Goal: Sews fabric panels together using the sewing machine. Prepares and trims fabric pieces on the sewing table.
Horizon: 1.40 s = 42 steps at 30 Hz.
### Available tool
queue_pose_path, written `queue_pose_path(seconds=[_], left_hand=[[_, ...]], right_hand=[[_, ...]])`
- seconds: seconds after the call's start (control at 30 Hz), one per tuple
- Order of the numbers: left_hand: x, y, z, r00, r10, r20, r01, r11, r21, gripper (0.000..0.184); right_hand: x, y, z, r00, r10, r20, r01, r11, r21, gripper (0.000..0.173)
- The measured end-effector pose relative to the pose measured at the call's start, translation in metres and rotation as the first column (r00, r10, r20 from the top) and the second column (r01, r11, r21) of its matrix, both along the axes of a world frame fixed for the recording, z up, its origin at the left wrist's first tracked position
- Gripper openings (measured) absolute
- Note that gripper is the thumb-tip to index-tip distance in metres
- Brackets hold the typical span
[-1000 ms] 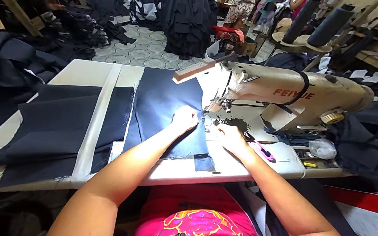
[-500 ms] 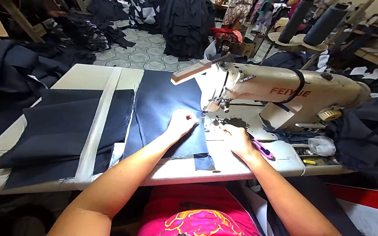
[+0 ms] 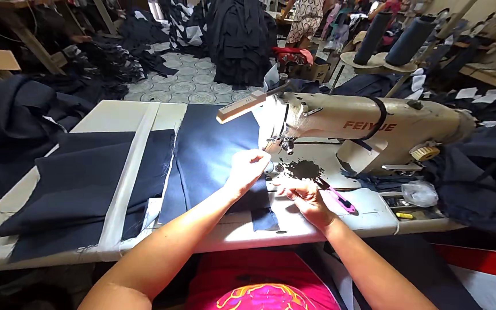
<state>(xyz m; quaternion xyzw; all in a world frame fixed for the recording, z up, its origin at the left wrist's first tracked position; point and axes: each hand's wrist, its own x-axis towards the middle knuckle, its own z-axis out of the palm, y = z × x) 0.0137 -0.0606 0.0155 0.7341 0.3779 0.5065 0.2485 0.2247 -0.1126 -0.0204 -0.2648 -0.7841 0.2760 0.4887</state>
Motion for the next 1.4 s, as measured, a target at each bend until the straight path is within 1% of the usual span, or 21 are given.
queue_pose_path(seconds=[0.07, 0.13, 0.23, 0.33, 0.43, 0.5, 0.57, 0.63, 0.7, 0.73, 0.8, 0.87, 0.93, 1.0, 1.03, 1.07, 1.13, 1.2, 1.27, 1.33, 1.4], left_hand=[[0.001, -0.008, 0.003, 1.0, -0.008, 0.014, 0.008, 0.999, -0.038, 0.015], [0.001, -0.012, 0.002, 0.997, 0.059, 0.044, -0.057, 0.997, -0.042, 0.011], [0.001, -0.011, -0.001, 0.986, 0.166, 0.026, -0.168, 0.983, 0.069, 0.018], [0.008, -0.009, 0.0, 0.979, 0.205, 0.015, -0.203, 0.959, 0.198, 0.024], [0.016, -0.011, 0.006, 0.987, 0.157, 0.011, -0.157, 0.977, 0.144, 0.02], [0.022, -0.005, 0.005, 0.989, 0.139, 0.058, -0.146, 0.982, 0.124, 0.011], [0.021, -0.001, 0.001, 0.989, 0.105, 0.105, -0.115, 0.989, 0.097, 0.011], [0.014, 0.0, 0.0, 0.99, 0.018, 0.141, -0.015, 1.0, -0.02, 0.011], [0.005, 0.003, -0.004, 0.975, -0.112, 0.192, 0.135, 0.984, -0.114, 0.01], [0.0, 0.004, -0.005, 0.971, -0.159, 0.178, 0.18, 0.977, -0.11, 0.014], [-0.01, 0.006, -0.007, 0.981, -0.196, 0.004, 0.196, 0.981, 0.006, 0.015], [-0.023, 0.008, -0.011, 0.936, -0.257, -0.239, 0.293, 0.947, 0.13, 0.016], [-0.035, 0.01, -0.014, 0.817, -0.325, -0.476, 0.43, 0.894, 0.127, 0.019], [-0.043, 0.013, -0.012, 0.711, -0.351, -0.61, 0.473, 0.88, 0.044, 0.02], [-0.046, 0.016, -0.01, 0.699, -0.342, -0.629, 0.451, 0.892, 0.017, 0.019], [-0.048, 0.021, -0.009, 0.721, -0.323, -0.613, 0.409, 0.913, 0.0, 0.017], [-0.053, 0.036, -0.011, 0.826, -0.226, -0.516, 0.277, 0.961, 0.023, 0.019], [-0.052, 0.049, -0.01, 0.898, -0.107, -0.427, 0.122, 0.992, 0.008, 0.023], [-0.044, 0.058, -0.007, 0.926, -0.02, -0.378, 0.005, 0.999, -0.042, 0.022], [-0.032, 0.065, -0.007, 0.942, 0.033, -0.333, -0.057, 0.996, -0.064, 0.021], [-0.021, 0.072, -0.009, 0.956, 0.061, -0.286, -0.082, 0.995, -0.063, 0.021]], right_hand=[[-0.004, -0.002, 0.001, 0.999, -0.004, -0.033, 0.003, 0.999, -0.045, 0.024], [-0.007, -0.007, 0.002, 0.998, -0.031, -0.045, 0.027, 0.997, -0.077, 0.023], [-0.011, -0.023, 0.004, 0.998, 0.027, -0.05, -0.032, 0.994, -0.105, 0.022], [-0.014, -0.031, 0.002, 0.992, 0.128, 0.002, -0.128, 0.992, 0.013, 0.023], [-0.014, -0.03, 0.002, 0.988, 0.155, -0.024, -0.152, 0.985, 0.081, 0.026], [-0.016, -0.031, 0.005, 0.997, 0.045, -0.055, -0.038, 0.993, 0.112, 0.026], [-0.019, -0.03, 0.011, 0.99, -0.141, -0.033, 0.144, 0.975, 0.168, 0.026], [-0.021, -0.025, 0.015, 0.951, -0.309, 0.024, 0.301, 0.939, 0.166, 0.023], [-0.022, -0.019, 0.018, 0.907, -0.399, 0.132, 0.38, 0.913, 0.146, 0.021], [-0.023, -0.014, 0.017, 0.89, -0.421, 0.177, 0.394, 0.904, 0.167, 0.02], [-0.023, -0.005, 0.012, 0.868, -0.432, 0.245, 0.378, 0.895, 0.237, 0.019], [-0.023, 0.001, 0.01, 0.832, -0.463, 0.305, 0.353, 0.866, 0.353, 0.022], [-0.026, 0.007, 0.01, 0.768, -0.535, 0.353, 0.343, 0.808, 0.479, 0.029], [-0.028, 0.011, 0.01, 0.672, -0.589, 0.448, 0.367, 0.791, 0.489, 0.03], [-0.031, 0.012, 0.014, 0.604, -0.587, 0.538, 0.398, 0.808, 0.435, 0.032], [-0.033, 0.013, 0.018, 0.529, -0.572, 0.626, 0.434, 0.817, 0.38, 0.032], [-0.038, 0.017, 0.025, 0.429, -0.511, 0.745, 0.499, 0.821, 0.275, 0.031], [-0.041, 0.023, 0.029, 0.409, -0.479, 0.777, 0.542, 0.812, 0.216, 0.027], [-0.045, 0.027, 0.033, 0.404, -0.471, 0.784, 0.569, 0.8, 0.187, 0.023], [-0.049, 0.028, 0.038, 0.4, -0.468, 0.788, 0.601, 0.783, 0.161, 0.025], [-0.047, 0.029, 0.033, 0.439, -0.554, 0.707, 0.592, 0.771, 0.237, 0.023]])
